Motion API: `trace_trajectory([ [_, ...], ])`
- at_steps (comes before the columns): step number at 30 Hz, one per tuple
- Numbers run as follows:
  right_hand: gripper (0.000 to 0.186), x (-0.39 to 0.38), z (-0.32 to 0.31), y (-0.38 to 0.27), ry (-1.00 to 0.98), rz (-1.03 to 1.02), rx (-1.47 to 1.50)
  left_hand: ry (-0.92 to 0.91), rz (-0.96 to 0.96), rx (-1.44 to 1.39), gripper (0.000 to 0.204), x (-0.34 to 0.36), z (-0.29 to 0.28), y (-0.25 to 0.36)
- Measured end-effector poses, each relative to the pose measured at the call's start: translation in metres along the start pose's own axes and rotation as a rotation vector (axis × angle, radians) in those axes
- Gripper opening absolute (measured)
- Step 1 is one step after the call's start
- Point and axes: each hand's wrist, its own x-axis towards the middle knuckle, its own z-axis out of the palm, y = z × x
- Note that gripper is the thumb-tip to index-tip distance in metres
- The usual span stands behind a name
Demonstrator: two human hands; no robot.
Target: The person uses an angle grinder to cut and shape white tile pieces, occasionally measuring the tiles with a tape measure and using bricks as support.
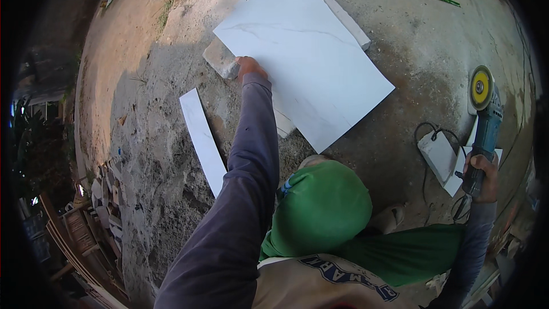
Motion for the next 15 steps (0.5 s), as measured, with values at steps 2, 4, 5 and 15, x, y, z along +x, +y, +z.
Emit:
trace_trajectory([
  [2, 0.039, 0.008, 0.019, 0.004, -0.152, 0.018, 0.056, -0.058, 0.203, 0.060, 0.090, 0.080, -0.045, 0.058],
  [4, 0.038, 0.016, 0.025, 0.009, -0.162, 0.002, 0.073, -0.175, 0.311, 0.140, 0.088, 0.089, -0.057, 0.068],
  [5, 0.037, 0.016, 0.015, 0.010, -0.100, 0.005, 0.014, -0.237, 0.309, 0.307, 0.087, 0.054, -0.040, 0.019],
  [15, 0.030, 0.035, 0.090, -0.026, -0.195, 0.040, -0.036, -0.418, 0.571, 0.808, 0.083, 0.012, -0.054, 0.033],
])
